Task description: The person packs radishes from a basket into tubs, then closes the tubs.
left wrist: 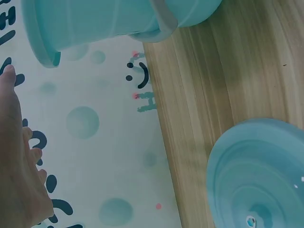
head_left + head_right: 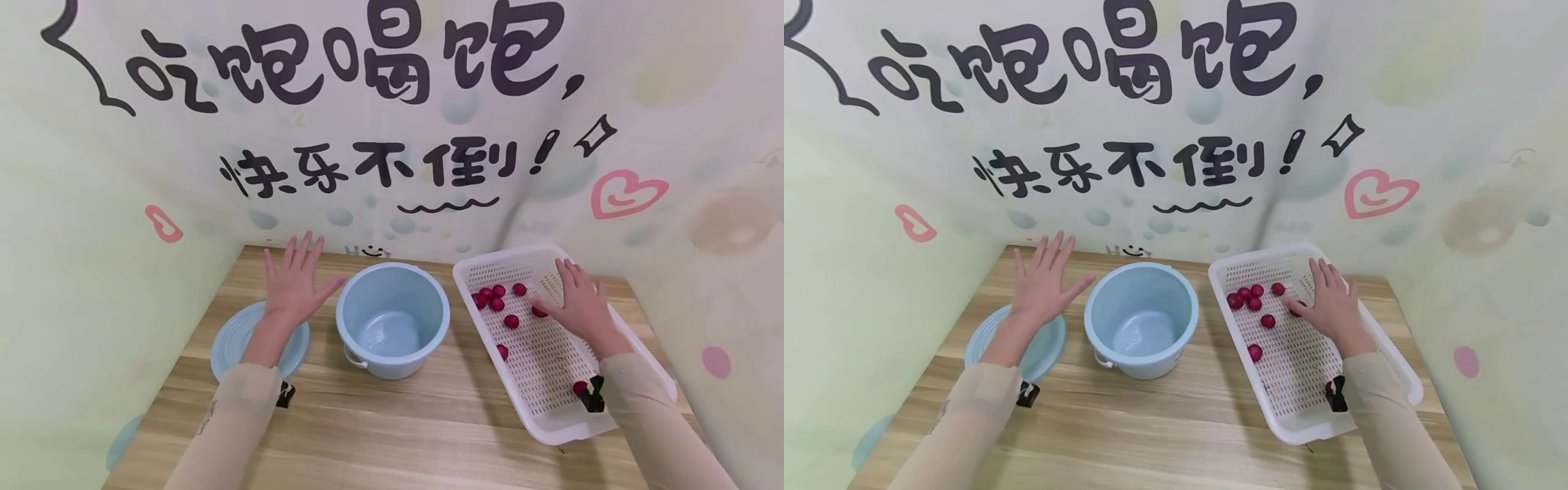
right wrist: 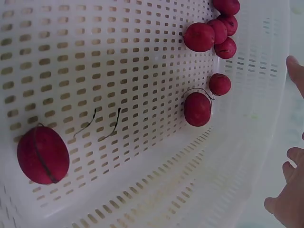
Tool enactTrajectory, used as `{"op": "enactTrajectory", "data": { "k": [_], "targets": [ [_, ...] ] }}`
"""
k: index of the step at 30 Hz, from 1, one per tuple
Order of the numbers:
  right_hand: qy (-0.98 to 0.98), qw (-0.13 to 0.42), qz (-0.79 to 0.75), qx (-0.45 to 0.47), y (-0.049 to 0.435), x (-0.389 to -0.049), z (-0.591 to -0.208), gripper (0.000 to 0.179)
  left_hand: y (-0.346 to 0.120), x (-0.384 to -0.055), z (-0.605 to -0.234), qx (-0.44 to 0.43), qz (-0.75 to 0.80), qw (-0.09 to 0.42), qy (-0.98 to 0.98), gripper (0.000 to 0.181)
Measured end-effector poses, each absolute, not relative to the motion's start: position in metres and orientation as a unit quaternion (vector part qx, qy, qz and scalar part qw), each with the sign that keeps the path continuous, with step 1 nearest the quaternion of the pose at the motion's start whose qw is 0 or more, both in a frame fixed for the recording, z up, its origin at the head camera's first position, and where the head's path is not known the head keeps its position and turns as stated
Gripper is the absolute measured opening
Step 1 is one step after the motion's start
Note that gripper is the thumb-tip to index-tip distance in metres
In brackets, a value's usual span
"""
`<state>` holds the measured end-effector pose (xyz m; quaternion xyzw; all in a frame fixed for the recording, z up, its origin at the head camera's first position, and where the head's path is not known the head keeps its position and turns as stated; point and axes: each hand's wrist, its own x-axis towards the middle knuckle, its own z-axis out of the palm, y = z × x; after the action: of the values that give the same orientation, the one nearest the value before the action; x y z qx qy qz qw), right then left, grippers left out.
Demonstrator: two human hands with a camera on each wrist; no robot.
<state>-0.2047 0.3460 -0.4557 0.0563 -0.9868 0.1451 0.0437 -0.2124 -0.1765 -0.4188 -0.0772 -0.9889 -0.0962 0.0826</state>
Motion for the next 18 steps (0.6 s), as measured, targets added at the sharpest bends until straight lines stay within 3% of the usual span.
{"op": "enactTrajectory", "data": {
  "k": [18],
  "targets": [
    [-0.981,0.065,0.172,0.063,0.346,-0.208,-0.473,0.092,-0.173,-0.197,-0.427,-0.087,-0.143,0.078,-0.983,0.089]
  ]
}}
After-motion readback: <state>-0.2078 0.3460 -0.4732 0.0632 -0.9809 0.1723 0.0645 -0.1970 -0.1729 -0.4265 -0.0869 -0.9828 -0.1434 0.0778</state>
